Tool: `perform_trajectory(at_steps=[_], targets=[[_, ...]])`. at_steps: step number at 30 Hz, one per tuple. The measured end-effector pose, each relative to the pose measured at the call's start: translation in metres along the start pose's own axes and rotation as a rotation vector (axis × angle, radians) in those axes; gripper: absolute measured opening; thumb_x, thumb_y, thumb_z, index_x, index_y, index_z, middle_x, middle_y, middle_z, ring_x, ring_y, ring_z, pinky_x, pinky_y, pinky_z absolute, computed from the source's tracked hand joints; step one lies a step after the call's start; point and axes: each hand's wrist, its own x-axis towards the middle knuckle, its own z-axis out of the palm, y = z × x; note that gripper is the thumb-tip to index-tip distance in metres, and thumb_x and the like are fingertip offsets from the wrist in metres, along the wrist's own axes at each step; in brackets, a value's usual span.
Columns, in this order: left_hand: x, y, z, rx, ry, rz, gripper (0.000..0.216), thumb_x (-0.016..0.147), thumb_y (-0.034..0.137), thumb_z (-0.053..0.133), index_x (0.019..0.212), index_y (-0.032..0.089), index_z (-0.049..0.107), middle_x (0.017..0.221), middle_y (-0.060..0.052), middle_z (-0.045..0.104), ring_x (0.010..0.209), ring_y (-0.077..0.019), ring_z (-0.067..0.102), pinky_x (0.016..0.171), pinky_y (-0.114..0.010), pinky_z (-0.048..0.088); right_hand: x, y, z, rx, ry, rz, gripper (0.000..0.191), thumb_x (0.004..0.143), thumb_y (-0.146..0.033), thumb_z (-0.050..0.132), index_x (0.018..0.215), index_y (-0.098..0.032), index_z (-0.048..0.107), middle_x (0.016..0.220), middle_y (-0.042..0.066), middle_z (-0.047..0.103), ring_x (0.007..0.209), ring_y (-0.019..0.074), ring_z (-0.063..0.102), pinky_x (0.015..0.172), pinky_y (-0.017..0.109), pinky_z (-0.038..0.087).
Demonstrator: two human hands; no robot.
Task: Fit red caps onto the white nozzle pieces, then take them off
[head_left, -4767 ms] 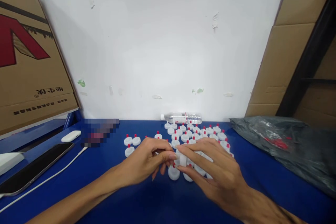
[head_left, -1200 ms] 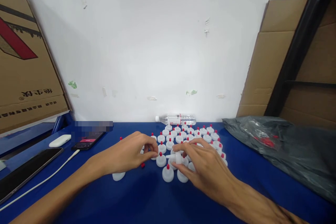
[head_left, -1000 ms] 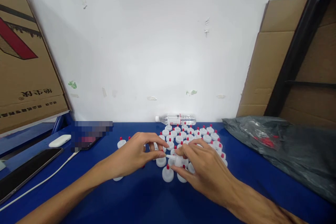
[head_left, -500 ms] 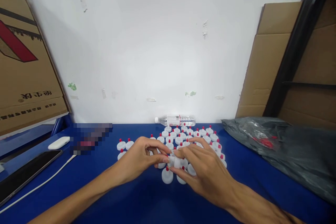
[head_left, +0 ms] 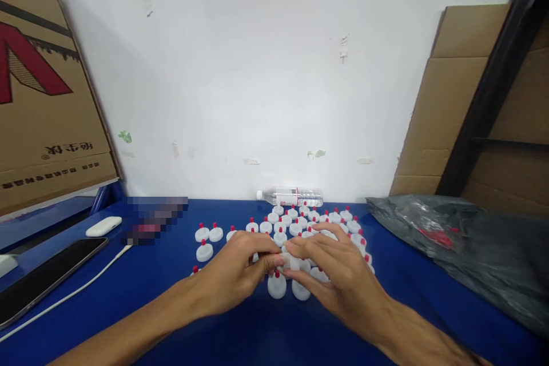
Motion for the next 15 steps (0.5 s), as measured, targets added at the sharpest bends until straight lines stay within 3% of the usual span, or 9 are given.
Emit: perform_trajectory(at_steps=[3,8,15], targets=[[0.001,-0.005,0.005,0.123,0.109,0.046,0.025,0.105,0.027,0.054,0.094,0.020,0.074,0.080,0.000,0.069,0.070,-0.0131,0.057,0.068,-0.026,0.040,0.000,0.007,0.002,-0.045,-0.035,0.032,0.021,0.099,-0.028,0.069,0.116,-0.023,0.058,0.104,0.002,0.078,0.087,0.0186,0.073,0.104,0.045,0.042],[0.005,-0.010,0.000,0.097,0.234,0.048,0.017,0.102,0.028,0.061,0.107,0.024,0.077,0.094,-0.002,0.074,0.080,-0.0155,0.063,0.071,-0.026,0.045,0.002,0.012,-0.003,-0.154,-0.009,0.100,0.027,0.098,-0.040,0.069,0.119,-0.024,0.061,0.101,0.002,0.079,0.085,0.0203,0.073,0.103,0.046,0.039],[0.007,-0.021,-0.003,0.487,0.040,0.050,0.029,0.103,0.014,0.050,0.115,0.025,0.074,0.105,-0.005,0.071,0.095,-0.0229,0.056,0.074,-0.033,0.045,0.010,0.008,-0.012,-0.167,0.055,0.149,0.012,0.103,-0.025,0.059,0.114,-0.023,0.063,0.104,0.002,0.079,0.087,0.0181,0.073,0.102,0.042,0.038]])
